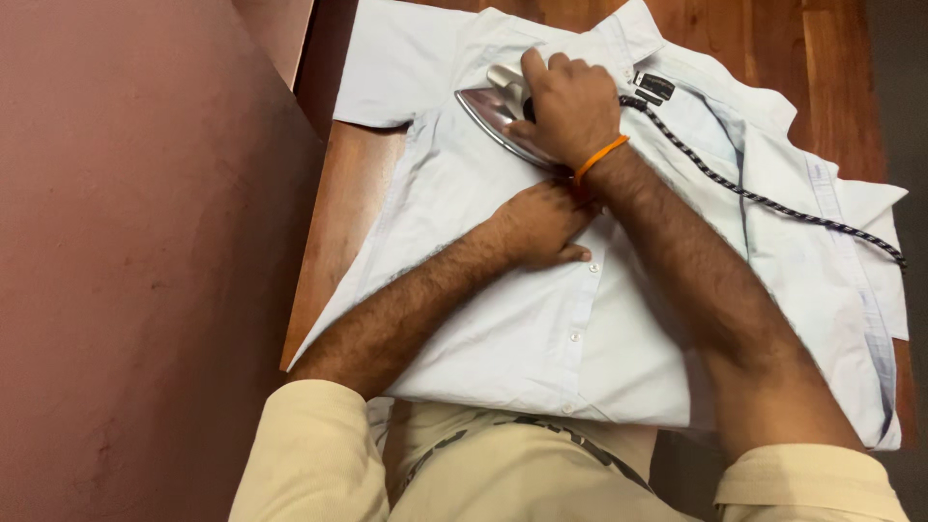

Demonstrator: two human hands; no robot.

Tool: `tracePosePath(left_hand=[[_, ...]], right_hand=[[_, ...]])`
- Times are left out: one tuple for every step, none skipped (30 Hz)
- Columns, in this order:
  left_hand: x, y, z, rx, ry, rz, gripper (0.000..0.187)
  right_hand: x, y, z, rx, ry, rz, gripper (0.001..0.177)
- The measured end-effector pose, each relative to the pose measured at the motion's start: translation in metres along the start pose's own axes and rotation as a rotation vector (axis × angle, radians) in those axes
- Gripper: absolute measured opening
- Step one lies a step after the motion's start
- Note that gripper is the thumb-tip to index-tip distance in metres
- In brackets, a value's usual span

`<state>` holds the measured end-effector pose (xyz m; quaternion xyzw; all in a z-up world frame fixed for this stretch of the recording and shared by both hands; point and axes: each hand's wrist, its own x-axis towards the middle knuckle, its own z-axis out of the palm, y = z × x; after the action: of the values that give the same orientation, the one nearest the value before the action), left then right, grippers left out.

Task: The person irons a white shirt laid flat on a wooden table. They use a handheld iron to smooth the front panel and sleeves, adjusting the fabric with their left hand as needed.

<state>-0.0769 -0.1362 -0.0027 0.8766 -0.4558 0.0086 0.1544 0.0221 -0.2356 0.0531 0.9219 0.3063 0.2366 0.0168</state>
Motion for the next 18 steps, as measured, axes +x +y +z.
tracePosePath(left_hand=[[-0.001, 0.000, 0.002, 0.017, 0.030, 0.012, 0.077], [-0.002, 0.000, 0.005, 0.034, 0.059, 0.025, 0.080], [-0.002, 0.000, 0.008, 0.051, 0.087, 0.037, 0.083], [-0.002, 0.000, 0.011, 0.054, 0.079, 0.029, 0.085], [-0.002, -0.001, 0.013, 0.056, 0.070, 0.021, 0.087], [-0.002, -0.002, 0.014, 0.061, 0.062, 0.013, 0.088], [-0.001, -0.004, 0.014, 0.059, 0.050, 0.009, 0.089], [0.000, -0.004, 0.014, 0.054, 0.036, 0.005, 0.089], [0.000, -0.003, 0.014, 0.049, 0.022, 0.001, 0.090], [0.001, -0.003, 0.014, 0.042, 0.003, -0.001, 0.091], [0.000, -0.003, 0.013, 0.034, -0.017, -0.003, 0.092], [0.000, -0.004, 0.011, 0.031, -0.034, -0.004, 0.092], [-0.001, -0.004, 0.009, 0.038, 0.013, 0.032, 0.091], [-0.001, -0.003, 0.006, 0.042, 0.059, 0.067, 0.091], [-0.001, -0.003, 0.004, 0.047, 0.105, 0.102, 0.090], [0.000, -0.001, 0.002, 0.001, 0.058, 0.076, 0.089], [-0.001, 0.000, 0.001, -0.045, 0.011, 0.050, 0.087], [-0.002, 0.001, 0.000, -0.092, -0.038, 0.020, 0.086]], right_hand=[[0.004, 0.004, 0.003, -0.012, -0.015, 0.008, 0.072], [0.009, 0.009, 0.006, -0.023, -0.030, 0.017, 0.070], [0.013, 0.015, 0.009, -0.033, -0.045, 0.026, 0.068], [0.017, 0.020, 0.011, -0.038, -0.047, 0.037, 0.069], [0.021, 0.025, 0.014, -0.043, -0.048, 0.048, 0.069], [0.025, 0.029, 0.017, -0.048, -0.048, 0.060, 0.070], [0.028, 0.030, 0.020, -0.041, -0.033, 0.064, 0.071], [0.029, 0.031, 0.021, -0.033, -0.021, 0.068, 0.071], [0.029, 0.031, 0.022, -0.026, -0.010, 0.073, 0.072], [0.027, 0.029, 0.023, -0.032, 0.005, 0.072, 0.072], [0.025, 0.026, 0.022, -0.037, 0.021, 0.072, 0.071], [0.024, 0.023, 0.019, -0.045, 0.041, 0.071, 0.071], [0.022, 0.017, 0.017, -0.039, 0.043, 0.086, 0.068], [0.017, 0.009, 0.014, -0.031, 0.044, 0.101, 0.065], [0.013, 0.001, 0.011, -0.024, 0.045, 0.115, 0.063], [0.009, -0.006, 0.009, -0.028, 0.039, 0.103, 0.066], [0.005, -0.012, 0.006, -0.032, 0.033, 0.090, 0.069], [0.003, -0.016, 0.004, -0.032, 0.026, 0.075, 0.073]])
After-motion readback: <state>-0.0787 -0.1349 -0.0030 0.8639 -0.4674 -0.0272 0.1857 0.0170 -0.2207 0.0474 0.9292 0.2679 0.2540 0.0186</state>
